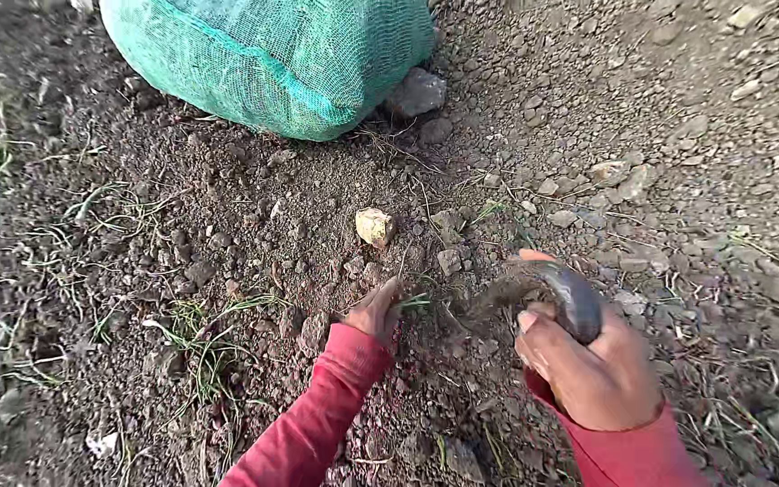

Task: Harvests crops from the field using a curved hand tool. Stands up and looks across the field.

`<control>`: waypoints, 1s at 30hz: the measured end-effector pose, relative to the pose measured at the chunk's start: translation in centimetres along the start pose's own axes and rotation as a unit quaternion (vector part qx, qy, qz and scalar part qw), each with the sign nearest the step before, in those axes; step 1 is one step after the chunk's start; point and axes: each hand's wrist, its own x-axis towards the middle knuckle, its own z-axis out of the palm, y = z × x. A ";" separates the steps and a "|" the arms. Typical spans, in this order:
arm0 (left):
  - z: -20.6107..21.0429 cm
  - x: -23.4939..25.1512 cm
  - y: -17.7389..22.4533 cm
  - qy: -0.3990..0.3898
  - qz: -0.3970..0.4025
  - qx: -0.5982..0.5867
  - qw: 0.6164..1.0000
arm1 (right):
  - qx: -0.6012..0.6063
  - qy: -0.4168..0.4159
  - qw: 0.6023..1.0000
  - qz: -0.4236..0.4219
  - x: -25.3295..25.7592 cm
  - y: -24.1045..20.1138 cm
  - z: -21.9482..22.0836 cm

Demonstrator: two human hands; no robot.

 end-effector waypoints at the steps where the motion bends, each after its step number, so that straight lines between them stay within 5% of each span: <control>1: 0.3 -1.8 -0.9 -0.001 -0.009 -0.075 0.997 | 0.044 -0.023 0.998 -0.037 0.4 -2.2 -0.4; 4: -1.8 -4.3 -1.1 -0.011 -0.117 -0.135 0.984 | 0.102 -0.047 0.991 -0.079 1.2 -2.4 2.1; 6: -3.6 -1.8 1.4 0.014 -0.048 -0.042 0.998 | 0.011 -0.056 0.998 0.003 -0.6 2.5 4.8; 7: -4.0 0.0 3.1 -0.040 -0.028 0.030 0.998 | -0.017 -0.055 0.998 0.035 -2.2 5.1 5.8; 9: -2.4 4.1 6.0 -0.301 -0.044 0.167 0.938 | -0.029 -0.027 0.998 0.038 -4.2 5.7 5.7; 11: 2.7 4.2 4.4 -0.381 0.038 0.234 0.894 | -0.014 -0.031 0.999 0.001 -4.8 1.7 3.1; 13: 4.9 -0.2 0.7 -0.225 0.147 0.209 0.940 | -0.023 -0.068 0.997 -0.037 -4.1 -1.3 0.8; 15: 3.7 -3.5 -2.1 0.032 0.172 0.138 0.975 | -0.088 -0.053 0.993 -0.063 -3.0 0.3 1.6; 17: 0.4 -6.1 -3.2 0.171 0.077 0.092 0.978 | -0.153 -0.054 0.986 -0.046 -3.1 3.5 3.5; 18: -1.3 -7.6 -3.6 0.151 -0.023 0.064 0.986 | -0.172 -0.065 0.982 -0.041 -3.5 3.7 4.2; 20: -3.8 -8.9 -5.9 -0.022 -0.267 -0.061 0.962 | -0.147 -0.093 0.982 -0.078 -3.6 0.6 4.9; 22: -4.4 -11.7 -9.1 -0.115 -0.386 -0.240 0.883 | -0.035 -0.154 0.981 -0.110 -3.6 -3.1 5.3; 24: -6.3 -12.6 -8.8 -0.076 -0.359 -0.313 0.876 | 0.044 -0.184 0.976 -0.111 -3.4 -3.2 8.0; 27: -8.6 -9.4 -4.8 0.023 -0.179 -0.133 0.975 | -0.057 -0.189 0.980 0.018 -6.8 3.8 12.1; 30: -3.9 -5.3 -2.3 -0.200 -0.086 0.089 0.972 | -0.118 -0.172 0.977 0.052 -10.0 5.5 11.5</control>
